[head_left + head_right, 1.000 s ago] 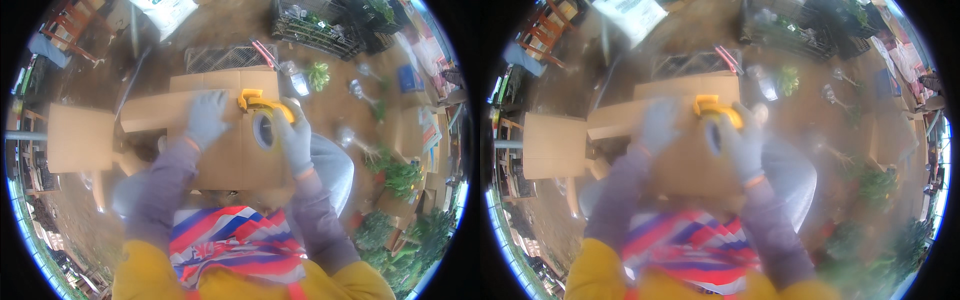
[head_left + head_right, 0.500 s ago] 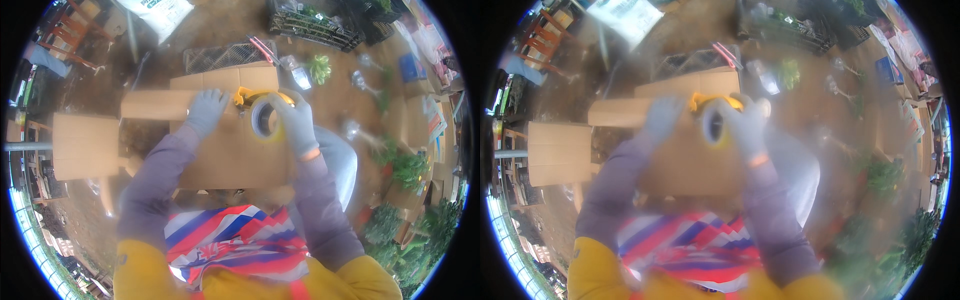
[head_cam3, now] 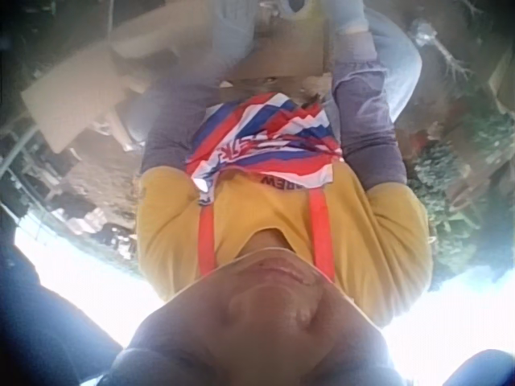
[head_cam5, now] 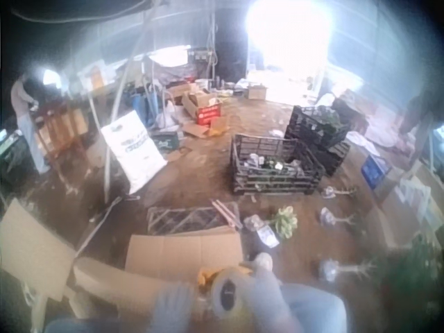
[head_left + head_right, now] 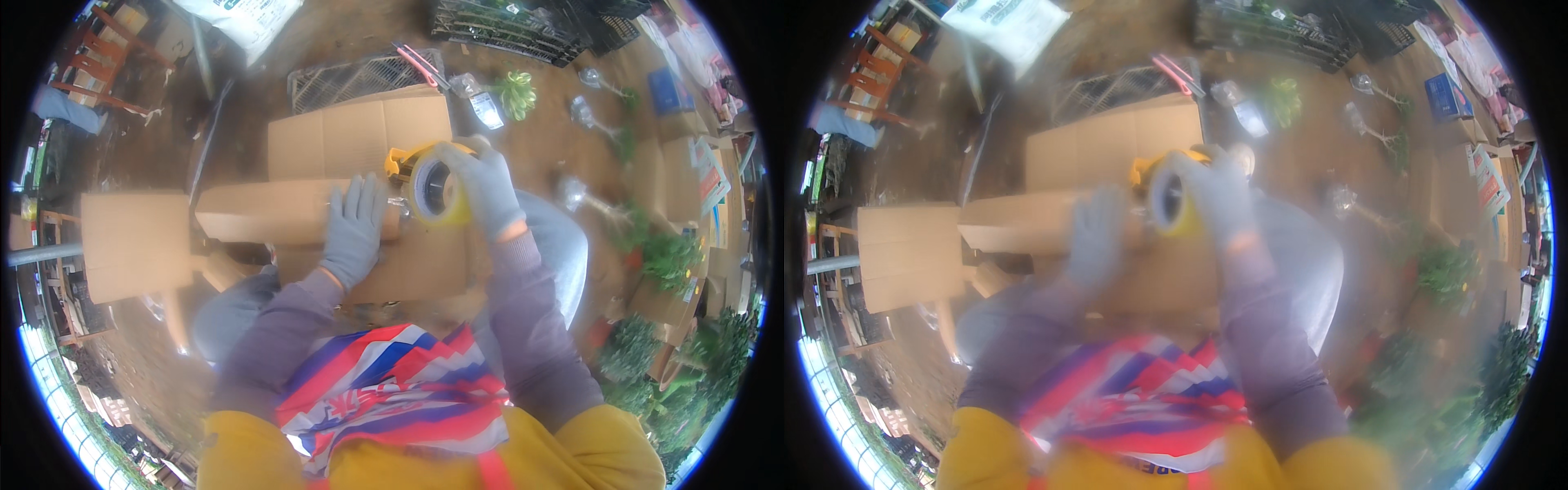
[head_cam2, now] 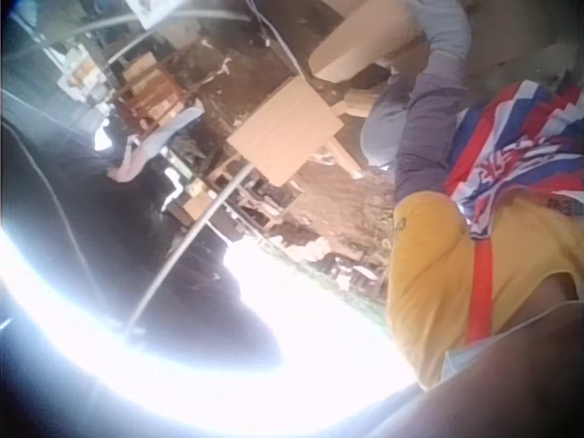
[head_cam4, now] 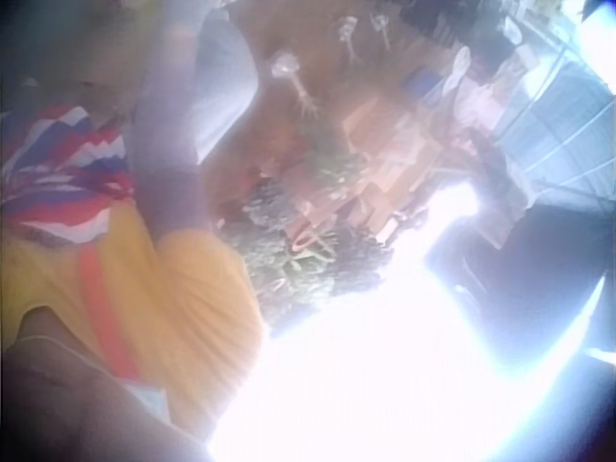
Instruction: The person wraps small potted plants in cardboard and secures them with packing tape. They place each plant on a cardboard sheet, fold the cardboard around it, and apply tape to seal the package.
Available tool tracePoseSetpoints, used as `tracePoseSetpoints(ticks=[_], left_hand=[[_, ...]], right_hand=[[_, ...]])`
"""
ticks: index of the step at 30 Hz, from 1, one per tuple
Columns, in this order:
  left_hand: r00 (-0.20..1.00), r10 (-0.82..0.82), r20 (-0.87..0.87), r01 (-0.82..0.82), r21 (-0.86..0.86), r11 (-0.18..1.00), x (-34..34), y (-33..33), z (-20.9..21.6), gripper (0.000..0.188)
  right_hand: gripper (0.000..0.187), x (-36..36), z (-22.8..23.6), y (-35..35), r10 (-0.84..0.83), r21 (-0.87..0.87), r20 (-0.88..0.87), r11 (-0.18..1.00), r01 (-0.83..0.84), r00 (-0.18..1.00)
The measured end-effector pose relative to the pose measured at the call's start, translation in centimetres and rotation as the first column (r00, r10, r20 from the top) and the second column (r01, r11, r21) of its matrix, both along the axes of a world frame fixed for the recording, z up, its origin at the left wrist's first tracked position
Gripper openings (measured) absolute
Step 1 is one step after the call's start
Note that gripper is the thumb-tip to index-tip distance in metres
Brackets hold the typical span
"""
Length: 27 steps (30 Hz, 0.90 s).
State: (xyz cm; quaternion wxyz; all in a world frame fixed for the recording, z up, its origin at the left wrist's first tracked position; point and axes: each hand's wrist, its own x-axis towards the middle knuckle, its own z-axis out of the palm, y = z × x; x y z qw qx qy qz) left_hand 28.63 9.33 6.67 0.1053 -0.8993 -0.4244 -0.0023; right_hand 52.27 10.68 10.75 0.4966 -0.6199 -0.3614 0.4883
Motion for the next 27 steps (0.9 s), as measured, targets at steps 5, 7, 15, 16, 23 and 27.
tracePoseSetpoints(ticks=[5,7,15,16,23,27], left_hand=[[0.997,0.070,-0.041,-0.076,-0.145,0.986,1.1,2.8,-2.9,0.080],[0.992,0.105,-0.068,-0.125,-0.512,0.850,1.1,6.4,-2.3,0.089],[0.968,-0.007,0.252,0.208,-0.781,0.588,1.6,16.1,-0.3,0.110],[0.965,0.021,0.261,0.208,-0.813,0.544,1.6,16.8,-0.6,0.111],[0.935,0.016,0.355,0.292,-0.791,0.538,2.7,16.5,2.5,0.085],[0.973,-0.130,-0.191,0.017,-0.501,0.865,8.6,9.5,2.5,0.040]], right_hand=[[0.034,-0.5,-0.9,-0.4,-0.016,0.240,0.396,0.967,-0.087,0.918],[0.040,-1.1,1.2,-2.2,-0.067,0.065,0.259,0.997,0.052,0.963],[0.054,-3.1,6.3,-9.5,-0.121,-0.132,-0.065,0.985,0.111,0.991],[0.057,-3.4,5.1,-7.5,-0.001,-0.295,0.278,0.952,0.086,0.961],[0.045,0.6,6.3,-4.9,0.145,-0.082,0.406,0.989,-0.122,0.902],[0.042,5.5,8.2,-5.3,0.086,0.054,0.391,0.992,-0.116,0.916]])
